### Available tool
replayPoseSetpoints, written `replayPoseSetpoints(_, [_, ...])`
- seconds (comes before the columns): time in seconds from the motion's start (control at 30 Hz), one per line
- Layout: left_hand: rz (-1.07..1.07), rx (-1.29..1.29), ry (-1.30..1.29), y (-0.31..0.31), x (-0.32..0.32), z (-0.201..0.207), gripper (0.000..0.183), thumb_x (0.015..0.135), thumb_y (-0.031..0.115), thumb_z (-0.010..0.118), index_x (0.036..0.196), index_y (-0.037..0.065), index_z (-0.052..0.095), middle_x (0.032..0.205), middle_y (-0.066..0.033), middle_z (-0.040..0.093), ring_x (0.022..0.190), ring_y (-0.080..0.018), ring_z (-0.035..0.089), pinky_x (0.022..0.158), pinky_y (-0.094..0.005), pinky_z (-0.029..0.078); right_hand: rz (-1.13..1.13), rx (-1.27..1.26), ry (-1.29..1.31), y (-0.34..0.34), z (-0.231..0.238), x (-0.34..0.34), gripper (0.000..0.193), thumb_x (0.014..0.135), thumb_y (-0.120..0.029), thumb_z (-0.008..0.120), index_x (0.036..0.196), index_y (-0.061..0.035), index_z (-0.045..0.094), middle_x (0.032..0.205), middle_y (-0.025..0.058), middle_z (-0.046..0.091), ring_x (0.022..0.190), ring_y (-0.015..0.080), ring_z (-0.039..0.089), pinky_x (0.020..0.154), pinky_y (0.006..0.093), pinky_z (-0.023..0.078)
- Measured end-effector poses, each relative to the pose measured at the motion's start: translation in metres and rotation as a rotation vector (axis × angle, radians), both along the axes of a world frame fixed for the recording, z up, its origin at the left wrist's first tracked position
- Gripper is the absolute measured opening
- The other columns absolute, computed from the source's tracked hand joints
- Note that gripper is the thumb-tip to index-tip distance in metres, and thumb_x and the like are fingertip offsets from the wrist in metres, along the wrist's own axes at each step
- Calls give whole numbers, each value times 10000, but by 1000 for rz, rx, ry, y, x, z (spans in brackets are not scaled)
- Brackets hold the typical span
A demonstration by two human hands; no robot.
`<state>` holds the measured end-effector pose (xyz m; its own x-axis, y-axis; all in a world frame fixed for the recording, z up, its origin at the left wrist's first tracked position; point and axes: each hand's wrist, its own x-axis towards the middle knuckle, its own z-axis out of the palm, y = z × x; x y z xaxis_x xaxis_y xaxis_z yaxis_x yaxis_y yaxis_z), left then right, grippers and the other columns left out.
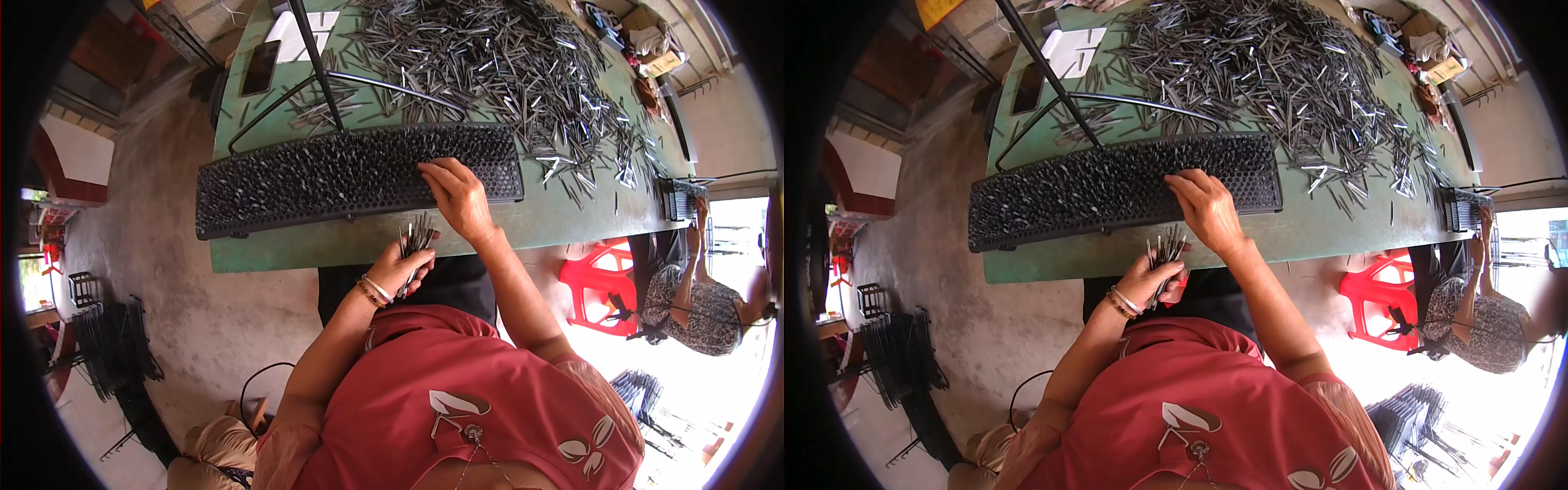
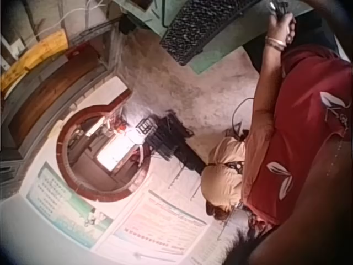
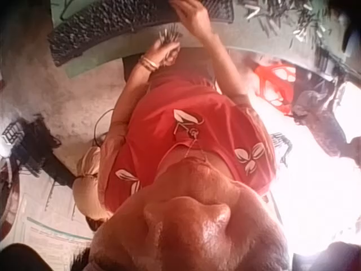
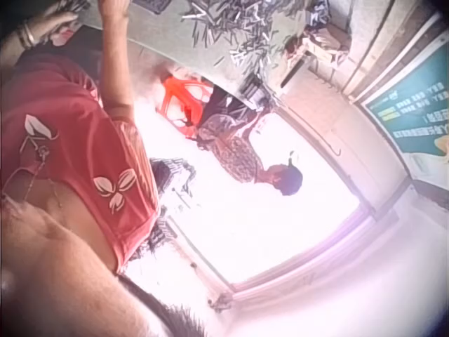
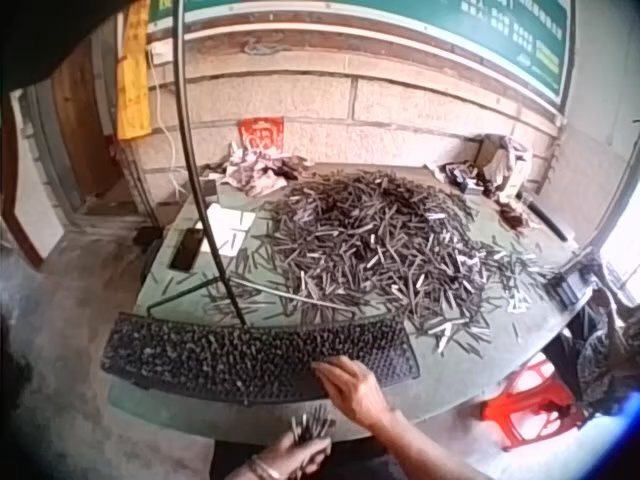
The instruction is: Picking up metal pins from a pile and inserting them into a perforated rectangular base.
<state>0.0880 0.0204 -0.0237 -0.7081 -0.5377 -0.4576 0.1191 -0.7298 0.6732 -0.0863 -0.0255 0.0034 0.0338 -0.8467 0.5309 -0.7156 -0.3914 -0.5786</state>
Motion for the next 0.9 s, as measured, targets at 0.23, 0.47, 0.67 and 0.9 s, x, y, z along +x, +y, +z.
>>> replayPoseSetpoints(0.23, [18,-83,20,-5,-1,4,360,914,159,575,1247,61,477,723,8,509,535,-44,437,414,-193,356,67,19,55,-9,1,-6,185,791,-15,644,975,-25,658,920,113,613,800,292,610,685,349,502])
replayPoseSetpoints(0.47, [29,-186,50,-10,1,17,340,893,177,618,1189,57,499,664,18,508,444,-46,431,400,-196,370,167,409,-306,13,29,-10,195,866,-155,652,969,9,664,906,85,619,747,151,586,645,283,471])
replayPoseSetpoints(0.67, [-35,-256,20,-13,-4,14,264,882,182,633,1082,46,527,661,10,534,430,-43,429,405,-196,374,219,684,-597,24,19,-16,261,857,-239,678,833,20,679,642,21,568,617,65,486,535,253,396])
replayPoseSetpoints(0.9, [-16,-146,37,-12,-10,1,294,923,128,559,1190,12,519,735,-17,545,548,-39,434,431,-190,346,-146,512,-589,11,28,-25,267,876,-225,659,895,41,676,698,29,634,656,58,541,590,216,434])
